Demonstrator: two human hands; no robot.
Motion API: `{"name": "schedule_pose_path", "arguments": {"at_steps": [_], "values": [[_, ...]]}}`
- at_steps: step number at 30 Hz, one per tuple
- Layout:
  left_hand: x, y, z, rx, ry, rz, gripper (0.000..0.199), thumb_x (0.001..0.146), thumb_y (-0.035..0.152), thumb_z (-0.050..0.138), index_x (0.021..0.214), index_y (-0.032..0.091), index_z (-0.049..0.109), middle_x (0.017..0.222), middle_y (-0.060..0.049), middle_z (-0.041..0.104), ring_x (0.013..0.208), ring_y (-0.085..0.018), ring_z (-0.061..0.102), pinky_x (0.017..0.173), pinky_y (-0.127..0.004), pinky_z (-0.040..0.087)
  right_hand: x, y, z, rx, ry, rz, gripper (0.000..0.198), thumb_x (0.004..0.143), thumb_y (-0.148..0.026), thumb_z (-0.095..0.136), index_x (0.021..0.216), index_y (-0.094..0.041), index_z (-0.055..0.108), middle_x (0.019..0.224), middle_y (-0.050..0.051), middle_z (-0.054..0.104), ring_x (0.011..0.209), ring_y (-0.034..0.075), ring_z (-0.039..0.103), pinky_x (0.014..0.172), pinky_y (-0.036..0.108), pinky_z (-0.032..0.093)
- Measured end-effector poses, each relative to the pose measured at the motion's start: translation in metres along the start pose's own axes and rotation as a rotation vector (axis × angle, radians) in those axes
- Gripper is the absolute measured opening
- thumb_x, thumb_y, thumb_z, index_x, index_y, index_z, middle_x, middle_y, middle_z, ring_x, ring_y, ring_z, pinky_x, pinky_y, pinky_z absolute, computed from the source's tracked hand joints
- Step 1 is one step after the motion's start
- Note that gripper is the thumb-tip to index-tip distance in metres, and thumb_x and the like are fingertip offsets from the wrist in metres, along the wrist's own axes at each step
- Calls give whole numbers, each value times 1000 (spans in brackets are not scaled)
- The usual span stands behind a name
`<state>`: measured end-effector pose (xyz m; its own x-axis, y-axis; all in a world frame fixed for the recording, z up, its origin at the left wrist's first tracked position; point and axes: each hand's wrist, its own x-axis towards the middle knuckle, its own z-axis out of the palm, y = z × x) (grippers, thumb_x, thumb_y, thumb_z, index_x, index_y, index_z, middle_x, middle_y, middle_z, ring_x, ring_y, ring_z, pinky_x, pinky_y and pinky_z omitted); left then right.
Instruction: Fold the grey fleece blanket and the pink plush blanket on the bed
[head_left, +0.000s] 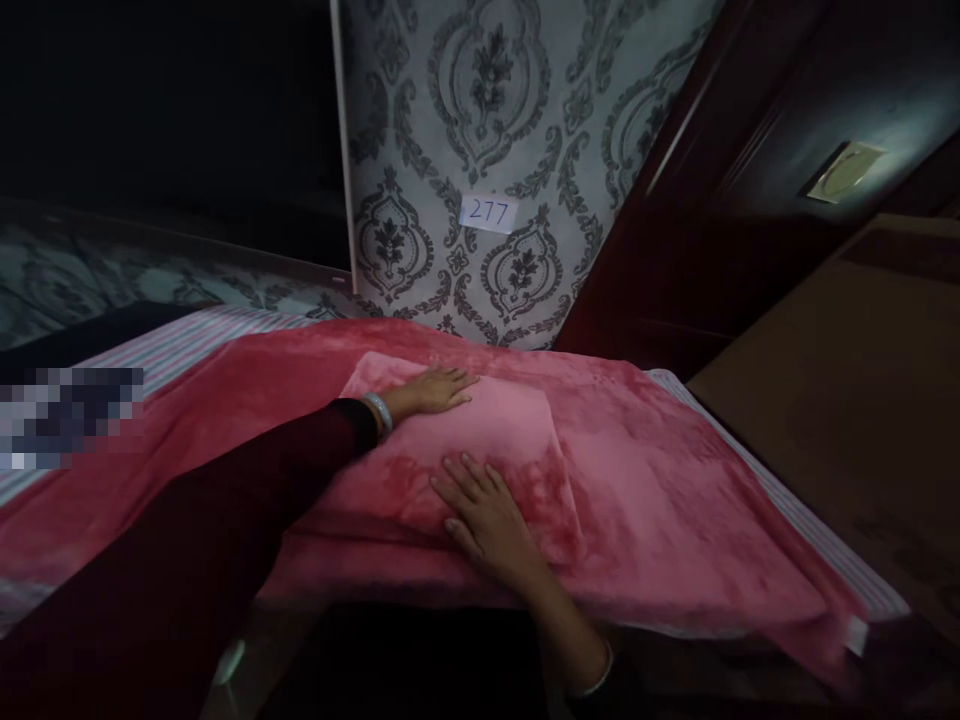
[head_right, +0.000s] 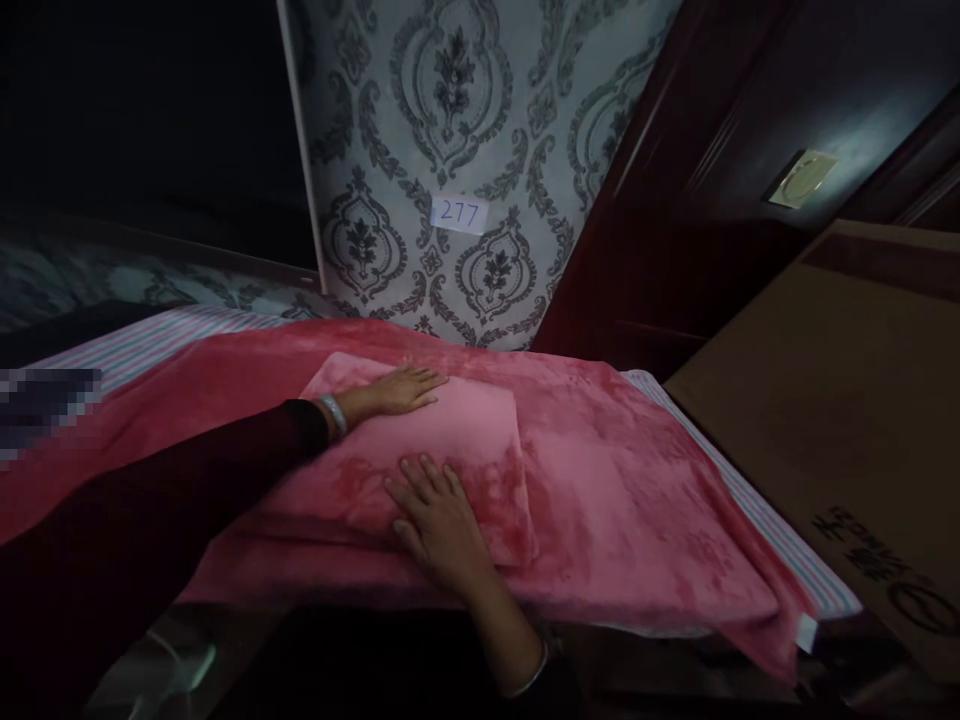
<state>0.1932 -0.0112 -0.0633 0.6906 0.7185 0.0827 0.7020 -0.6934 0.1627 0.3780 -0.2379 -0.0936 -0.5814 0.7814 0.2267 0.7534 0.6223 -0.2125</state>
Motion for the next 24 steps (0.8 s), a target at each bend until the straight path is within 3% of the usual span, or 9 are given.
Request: {"name": "schedule_pose_path", "arguments": {"at_steps": [3,8,13,20,24], "values": [[-20,12,-8,-66,30,51,61,103,52,40,157,25,42,166,-10,35,156,-30,25,127,-55,12,8,-6,-11,12,-25,4,52,103,-35,49,155,-34,44,166,2,36,155,25,26,124,53,26],[-77,36,-18,-338,-44,247,60,106,51,21,151,27,52,158,-3,49,152,-19,35,126,-36,24,52,-35,-16,108,10,-189,47,105,-35,46,152,-29,50,153,3,55,143,19,44,122,41,31],[-112,23,-17,-192,-132,244,56,105,54,31,154,34,47,165,-4,37,156,-25,25,128,-51,10,77,-53,8,90,-19,-305,47,105,-40,47,151,-31,50,158,1,48,147,21,38,125,45,23],[-85,-42,-10,-13,-62,182,58,100,55,45,156,37,42,168,-4,31,158,-28,18,127,-53,6,71,-48,19,62,-78,-280,50,107,-42,43,157,-36,40,165,-4,38,155,18,23,127,45,22],[-62,-69,-11,-55,-69,-10,59,102,56,38,156,34,43,165,-6,37,155,-29,26,125,-56,13,72,-48,17,69,-107,-257,50,107,-44,42,157,-37,39,167,-4,34,156,19,22,126,47,23]]}}
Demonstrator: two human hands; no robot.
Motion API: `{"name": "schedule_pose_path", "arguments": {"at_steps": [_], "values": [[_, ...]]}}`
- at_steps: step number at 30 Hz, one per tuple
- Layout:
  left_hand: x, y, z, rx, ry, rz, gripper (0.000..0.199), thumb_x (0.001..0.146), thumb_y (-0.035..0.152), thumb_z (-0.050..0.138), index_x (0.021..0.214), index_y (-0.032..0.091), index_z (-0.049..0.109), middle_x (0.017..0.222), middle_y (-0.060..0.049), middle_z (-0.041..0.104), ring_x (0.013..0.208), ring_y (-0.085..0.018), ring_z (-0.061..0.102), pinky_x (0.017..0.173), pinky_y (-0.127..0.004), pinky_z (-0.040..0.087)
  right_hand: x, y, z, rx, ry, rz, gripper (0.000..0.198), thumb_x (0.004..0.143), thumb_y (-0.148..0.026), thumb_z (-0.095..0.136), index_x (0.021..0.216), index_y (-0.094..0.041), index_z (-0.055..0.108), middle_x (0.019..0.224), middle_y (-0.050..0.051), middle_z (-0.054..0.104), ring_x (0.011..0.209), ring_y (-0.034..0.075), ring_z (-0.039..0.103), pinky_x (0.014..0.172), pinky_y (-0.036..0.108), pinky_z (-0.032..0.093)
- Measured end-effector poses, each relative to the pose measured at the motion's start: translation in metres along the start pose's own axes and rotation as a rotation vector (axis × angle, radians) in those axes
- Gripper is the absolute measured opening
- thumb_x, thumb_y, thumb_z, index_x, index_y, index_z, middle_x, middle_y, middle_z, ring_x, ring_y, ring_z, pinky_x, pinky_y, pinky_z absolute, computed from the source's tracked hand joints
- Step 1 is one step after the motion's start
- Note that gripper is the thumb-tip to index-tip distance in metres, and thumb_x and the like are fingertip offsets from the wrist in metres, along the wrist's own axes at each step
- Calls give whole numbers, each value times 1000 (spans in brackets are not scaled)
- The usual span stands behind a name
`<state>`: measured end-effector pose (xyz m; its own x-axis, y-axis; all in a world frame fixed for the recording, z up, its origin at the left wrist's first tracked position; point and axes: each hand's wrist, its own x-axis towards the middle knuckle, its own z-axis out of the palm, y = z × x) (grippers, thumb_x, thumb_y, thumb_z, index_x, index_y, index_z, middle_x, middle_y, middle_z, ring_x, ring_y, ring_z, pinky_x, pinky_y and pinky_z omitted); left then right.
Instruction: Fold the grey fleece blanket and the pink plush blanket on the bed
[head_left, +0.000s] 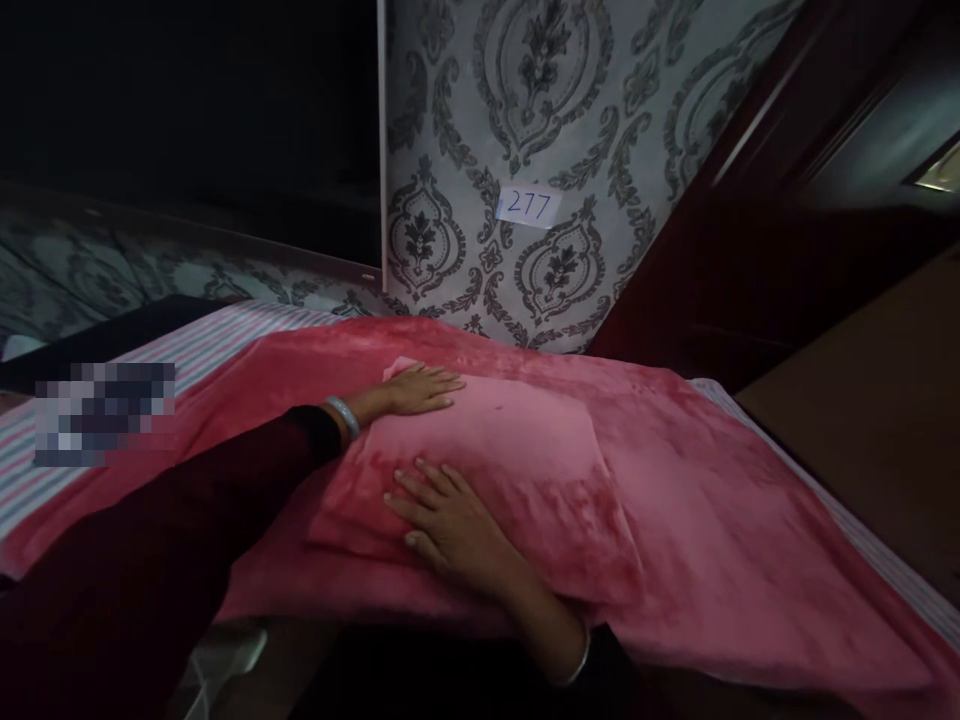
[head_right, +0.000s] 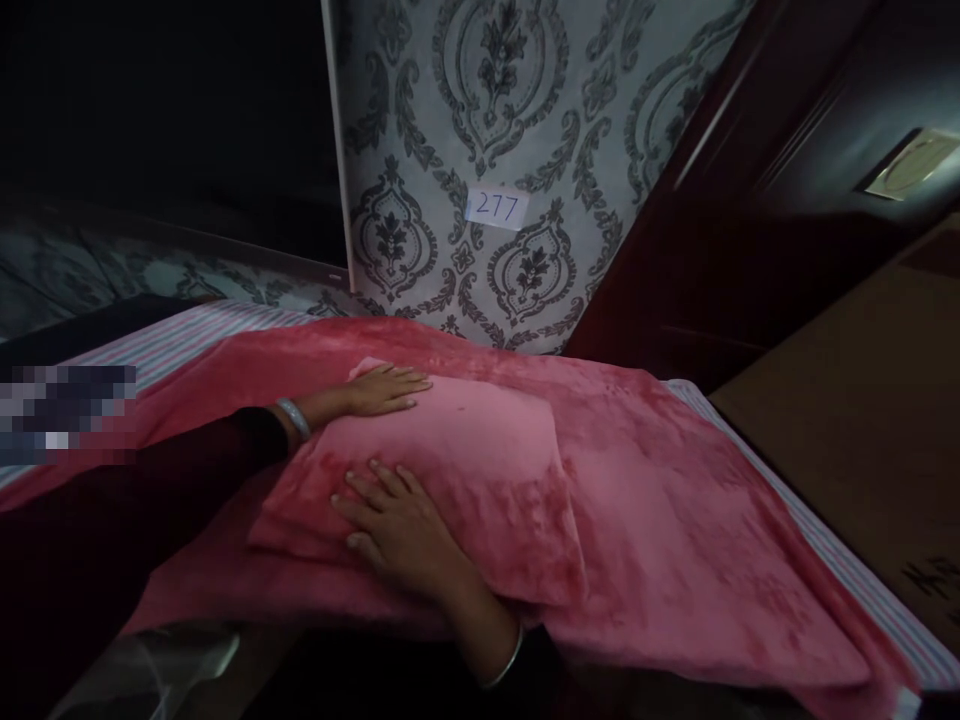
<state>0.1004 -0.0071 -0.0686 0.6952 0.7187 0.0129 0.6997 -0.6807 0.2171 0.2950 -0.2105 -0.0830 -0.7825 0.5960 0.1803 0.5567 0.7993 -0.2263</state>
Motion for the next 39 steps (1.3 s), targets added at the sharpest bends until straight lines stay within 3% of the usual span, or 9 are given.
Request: {"name": "schedule_pose_path", "arguments": {"at_steps": [8,13,16,19,22,24,31,34,39], "values": [[7,-24,2,-127,39,-251,61,102,58,31,154,30,46,160,-5,46,153,-27,32,126,-57,8,1,3,1,20,-26,15,49,108,-44,38,157,-36,40,167,-5,33,156,19,21,126,48,22],[-33,-21,-3,-374,274,-113,62,105,52,25,155,20,45,164,-5,40,150,-21,37,125,-37,26,-1,1,4,26,-12,35,50,107,-38,41,157,-35,40,167,-3,32,156,20,21,126,50,22],[-57,5,-15,-332,344,-193,60,106,44,26,143,8,57,150,-14,56,138,-25,51,119,-36,35,-4,2,4,142,31,27,46,106,-38,42,151,-33,49,164,-1,38,156,21,25,125,53,23],[-89,51,-12,-106,417,-223,53,104,41,37,140,9,59,146,-16,59,138,-28,52,122,-43,32,-5,18,-3,429,167,52,42,106,-41,40,135,-28,67,145,5,62,140,23,52,117,49,39],[-134,102,18,76,423,-161,52,103,43,41,147,18,55,155,-15,51,148,-30,40,125,-51,25,6,44,-15,654,405,195,45,104,-47,41,122,-23,74,118,8,77,111,24,71,101,44,55],[-161,127,45,163,418,-150,57,100,48,49,149,21,53,155,-14,51,148,-32,40,124,-55,24,25,57,-21,645,473,208,45,102,-48,43,124,-24,74,121,7,76,113,24,71,103,45,54],[-186,157,100,301,717,-328,46,96,37,58,141,26,62,154,-12,53,146,-37,42,118,-58,30,112,46,-5,110,-85,-5,52,104,-44,41,154,-29,47,164,4,37,155,27,27,125,59,20],[-185,159,104,287,778,-312,44,96,33,59,138,27,64,151,-10,56,144,-33,44,119,-54,30,140,53,-1,-54,-145,35,56,106,-47,38,160,-29,36,169,5,27,158,27,16,126,60,12],[-185,161,104,220,829,-310,42,96,35,60,136,26,66,149,-8,59,145,-29,43,123,-50,25,183,90,1,-94,-184,135,56,107,-51,31,159,-30,38,170,5,26,158,26,14,126,55,14]]}}
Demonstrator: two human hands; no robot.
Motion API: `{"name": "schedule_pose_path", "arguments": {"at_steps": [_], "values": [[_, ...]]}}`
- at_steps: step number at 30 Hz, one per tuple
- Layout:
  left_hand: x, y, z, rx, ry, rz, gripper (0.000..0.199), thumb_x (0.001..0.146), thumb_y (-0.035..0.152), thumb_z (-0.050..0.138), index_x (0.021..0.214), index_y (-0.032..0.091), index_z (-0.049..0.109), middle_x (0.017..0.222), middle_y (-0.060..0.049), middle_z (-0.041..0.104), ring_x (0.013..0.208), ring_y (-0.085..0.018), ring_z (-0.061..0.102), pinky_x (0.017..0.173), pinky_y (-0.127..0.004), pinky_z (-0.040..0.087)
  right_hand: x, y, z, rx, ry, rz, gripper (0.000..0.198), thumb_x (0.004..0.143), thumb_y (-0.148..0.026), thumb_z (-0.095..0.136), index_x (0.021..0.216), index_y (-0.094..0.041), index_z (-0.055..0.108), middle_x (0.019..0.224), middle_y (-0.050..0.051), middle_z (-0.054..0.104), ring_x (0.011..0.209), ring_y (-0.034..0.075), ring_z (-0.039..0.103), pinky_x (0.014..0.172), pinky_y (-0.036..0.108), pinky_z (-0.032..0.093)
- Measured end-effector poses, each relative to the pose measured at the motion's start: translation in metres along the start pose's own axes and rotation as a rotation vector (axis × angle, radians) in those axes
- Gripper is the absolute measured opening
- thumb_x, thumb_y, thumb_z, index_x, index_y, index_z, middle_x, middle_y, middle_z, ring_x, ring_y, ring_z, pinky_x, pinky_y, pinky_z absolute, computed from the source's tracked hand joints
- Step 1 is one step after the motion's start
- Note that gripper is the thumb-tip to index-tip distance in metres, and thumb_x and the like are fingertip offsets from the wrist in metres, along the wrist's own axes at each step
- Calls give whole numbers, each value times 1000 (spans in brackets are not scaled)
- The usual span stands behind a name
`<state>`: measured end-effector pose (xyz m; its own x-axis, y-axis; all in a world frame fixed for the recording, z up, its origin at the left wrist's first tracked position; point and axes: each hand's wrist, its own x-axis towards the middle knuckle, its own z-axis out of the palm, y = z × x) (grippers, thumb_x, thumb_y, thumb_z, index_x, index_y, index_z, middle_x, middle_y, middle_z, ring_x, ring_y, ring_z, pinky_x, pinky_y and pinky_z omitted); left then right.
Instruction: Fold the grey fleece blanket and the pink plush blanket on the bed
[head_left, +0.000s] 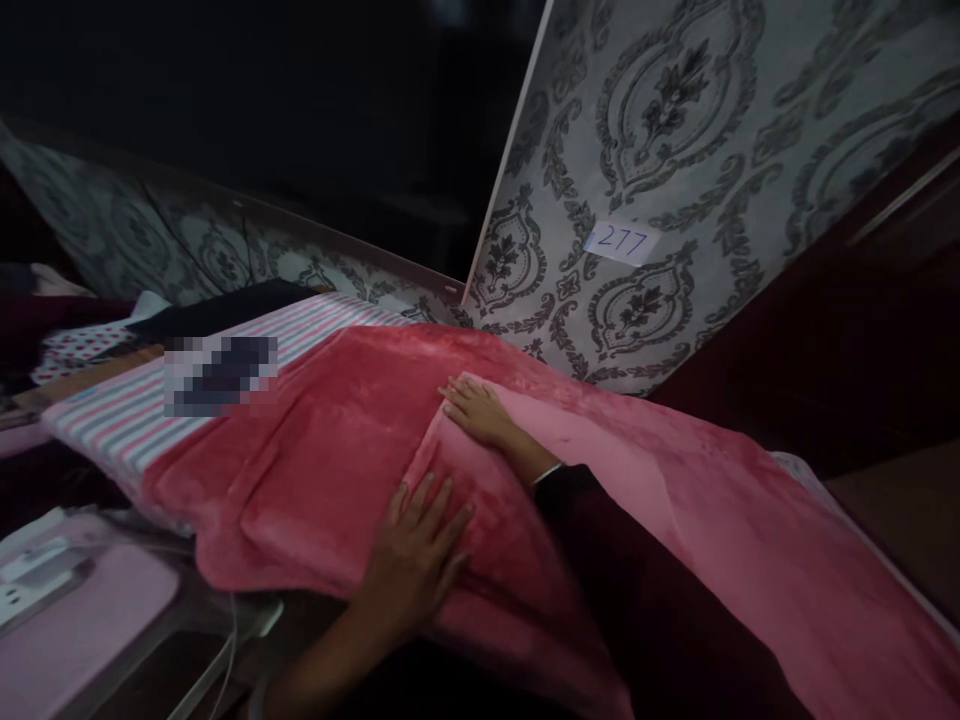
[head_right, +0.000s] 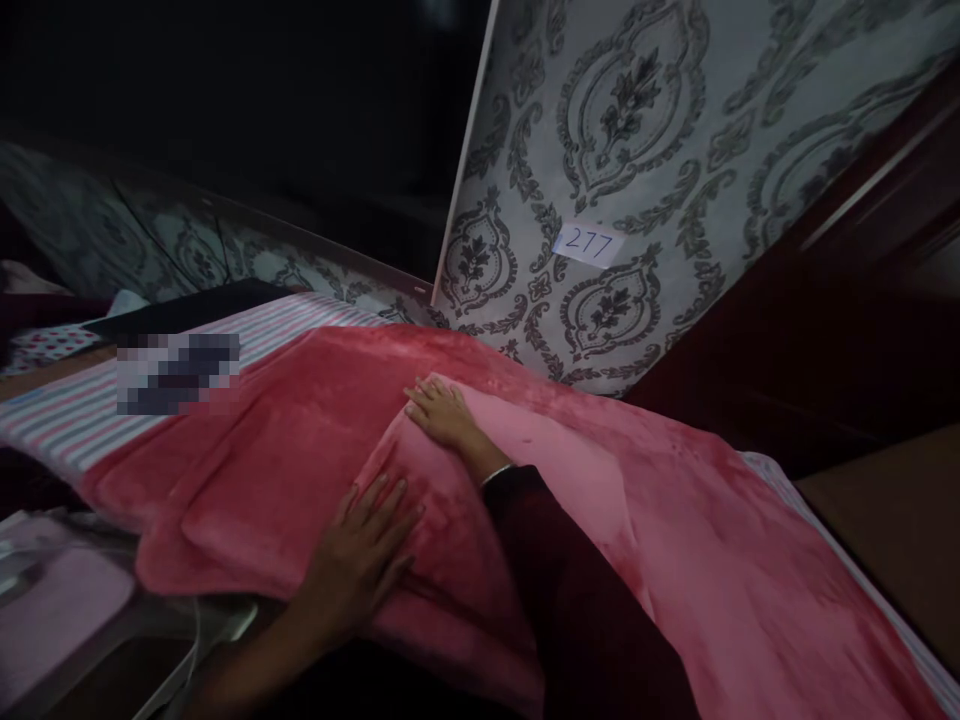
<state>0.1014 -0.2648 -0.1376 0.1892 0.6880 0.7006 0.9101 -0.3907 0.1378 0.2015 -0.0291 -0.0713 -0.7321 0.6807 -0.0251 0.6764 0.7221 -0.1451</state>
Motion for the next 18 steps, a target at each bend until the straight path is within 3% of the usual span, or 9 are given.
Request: {"name": "schedule_pose_path", "arguments": {"at_steps": [4,8,15,18], "values": [[0,2,-2,-17,6,-18,43,96,35,61,138,25,64,152,-8,56,148,-29,40,125,-49,21,32,22,5,96,3,67,55,108,-52,25,157,-33,41,168,4,31,155,25,25,125,54,21],[2,1,-6,4,-27,1,45,96,28,59,140,25,62,154,-7,54,149,-28,38,125,-48,20,49,36,13,181,24,91,56,108,-51,23,157,-30,43,167,3,34,155,22,26,126,51,21],[2,-1,-4,8,11,4,42,96,28,58,138,26,64,151,-6,57,146,-27,43,122,-47,25,51,36,13,240,137,115,54,108,-50,24,152,-32,50,162,1,43,153,19,31,126,48,23],[2,-2,-2,7,17,11,42,96,28,59,137,27,65,150,-7,58,144,-29,45,120,-48,28,42,27,-2,230,186,149,54,108,-47,28,157,-29,42,166,4,36,156,22,25,127,52,19]]}}
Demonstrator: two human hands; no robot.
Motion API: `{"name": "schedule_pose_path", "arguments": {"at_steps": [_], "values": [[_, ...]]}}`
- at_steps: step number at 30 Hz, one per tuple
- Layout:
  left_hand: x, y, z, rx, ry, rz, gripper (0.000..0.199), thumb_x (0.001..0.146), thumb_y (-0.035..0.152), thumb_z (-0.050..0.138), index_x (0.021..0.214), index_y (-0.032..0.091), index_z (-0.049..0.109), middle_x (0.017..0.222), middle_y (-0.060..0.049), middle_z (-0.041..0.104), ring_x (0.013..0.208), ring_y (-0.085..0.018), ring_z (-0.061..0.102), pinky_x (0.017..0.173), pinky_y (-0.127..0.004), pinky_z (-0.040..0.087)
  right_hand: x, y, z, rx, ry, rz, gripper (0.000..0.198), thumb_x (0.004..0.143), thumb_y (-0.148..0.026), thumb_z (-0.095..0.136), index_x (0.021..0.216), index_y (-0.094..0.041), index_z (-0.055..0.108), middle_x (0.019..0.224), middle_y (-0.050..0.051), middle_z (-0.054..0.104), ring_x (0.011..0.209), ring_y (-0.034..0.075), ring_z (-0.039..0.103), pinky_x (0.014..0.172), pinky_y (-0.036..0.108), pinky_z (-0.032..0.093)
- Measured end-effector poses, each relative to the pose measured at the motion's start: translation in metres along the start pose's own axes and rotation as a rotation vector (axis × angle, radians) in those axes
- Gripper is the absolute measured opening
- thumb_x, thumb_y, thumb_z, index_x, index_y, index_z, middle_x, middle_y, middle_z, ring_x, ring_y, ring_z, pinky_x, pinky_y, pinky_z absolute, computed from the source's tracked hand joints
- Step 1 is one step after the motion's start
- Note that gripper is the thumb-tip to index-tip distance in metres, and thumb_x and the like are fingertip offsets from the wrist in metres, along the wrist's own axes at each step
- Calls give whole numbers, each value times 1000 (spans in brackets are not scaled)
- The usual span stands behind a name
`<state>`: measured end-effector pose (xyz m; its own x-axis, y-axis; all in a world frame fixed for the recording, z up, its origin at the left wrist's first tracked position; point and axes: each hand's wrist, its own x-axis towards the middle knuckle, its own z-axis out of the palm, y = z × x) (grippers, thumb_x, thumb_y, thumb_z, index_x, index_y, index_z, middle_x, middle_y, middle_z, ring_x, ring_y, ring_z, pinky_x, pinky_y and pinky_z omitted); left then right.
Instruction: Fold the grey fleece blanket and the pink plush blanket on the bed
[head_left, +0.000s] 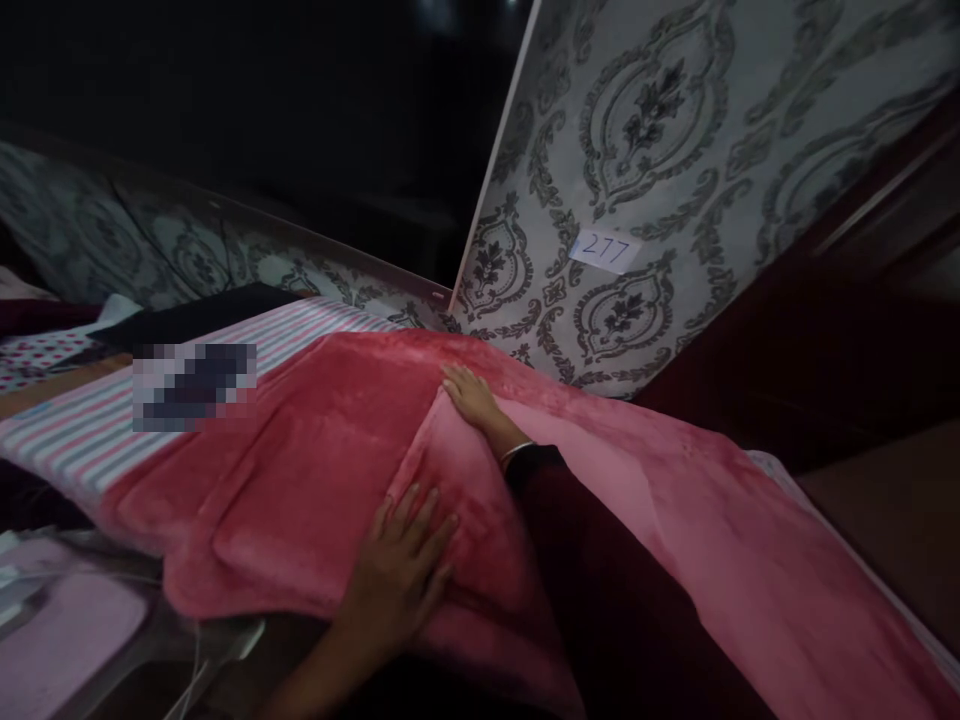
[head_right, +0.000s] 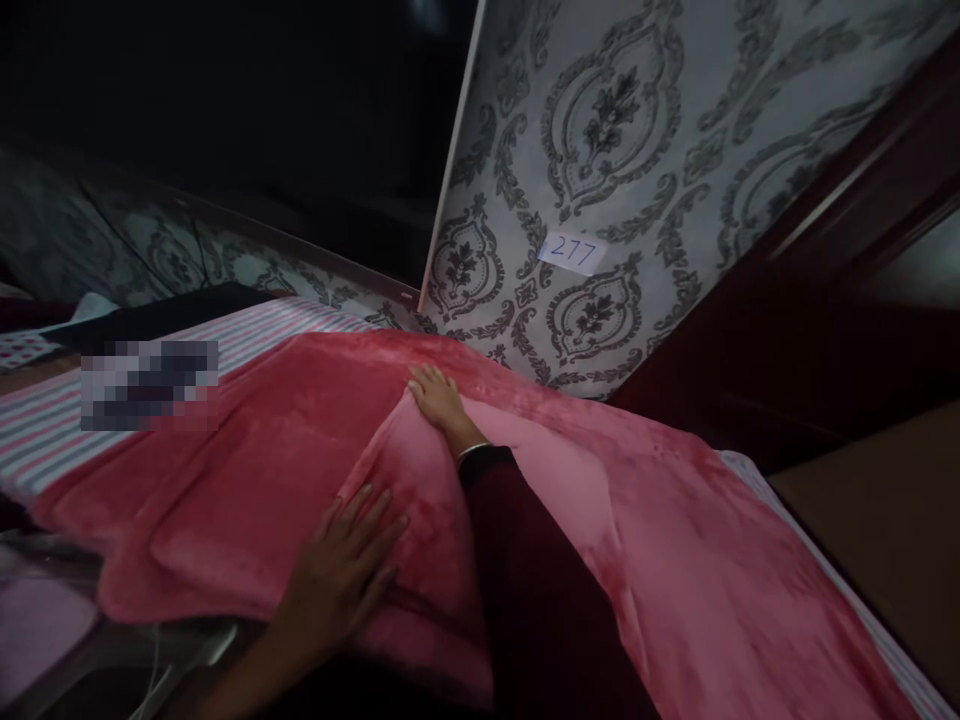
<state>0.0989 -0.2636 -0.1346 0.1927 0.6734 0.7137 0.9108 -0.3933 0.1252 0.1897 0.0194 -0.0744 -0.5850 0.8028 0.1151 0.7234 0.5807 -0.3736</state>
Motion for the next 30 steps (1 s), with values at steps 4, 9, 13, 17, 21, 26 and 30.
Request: {"name": "schedule_pose_path", "arguments": {"at_steps": [4,9,13,17,21,26,30], "values": [[0,-4,2,-1,2,8,39,96,28,59,134,26,67,149,-8,59,143,-31,46,118,-50,32,-46,-13,-22,-45,53,-75,54,107,-46,33,158,-28,41,169,6,29,157,23,20,127,52,16],[7,1,-4,-2,37,24,39,96,27,56,134,25,67,147,-11,61,142,-33,47,122,-59,22,-140,-9,-36,-101,-89,-219,52,107,-48,33,155,-30,46,170,7,26,158,27,17,125,57,18],[18,32,-3,-53,0,98,46,94,31,58,139,25,63,149,-12,58,148,-33,40,123,-62,14,-173,7,-43,-169,-154,-204,56,107,-52,30,159,-33,36,171,6,22,158,28,13,124,60,16],[18,58,15,-96,-98,183,59,88,53,67,142,30,61,153,-9,54,148,-35,36,125,-59,9,-162,25,-48,-238,-180,-209,60,106,-56,33,162,-36,29,171,3,21,159,29,9,125,60,9],[11,59,24,-86,-121,169,61,87,57,68,142,32,61,155,-8,52,150,-34,33,125,-56,7,-136,46,-48,-231,-169,-167,60,106,-57,33,162,-35,29,171,2,20,159,30,10,126,58,13],[11,57,22,-78,-130,154,59,88,54,67,142,32,60,157,-6,50,151,-33,31,126,-54,7,-106,75,-42,-155,-114,-69,59,107,-54,30,162,-32,30,170,3,27,156,25,24,125,50,22],[12,57,26,-108,-89,152,58,88,53,68,141,31,62,155,-6,52,151,-33,31,127,-53,5,-97,86,-37,-110,-50,-61,58,108,-48,28,161,-25,34,166,6,36,153,19,30,126,42,22]]}}
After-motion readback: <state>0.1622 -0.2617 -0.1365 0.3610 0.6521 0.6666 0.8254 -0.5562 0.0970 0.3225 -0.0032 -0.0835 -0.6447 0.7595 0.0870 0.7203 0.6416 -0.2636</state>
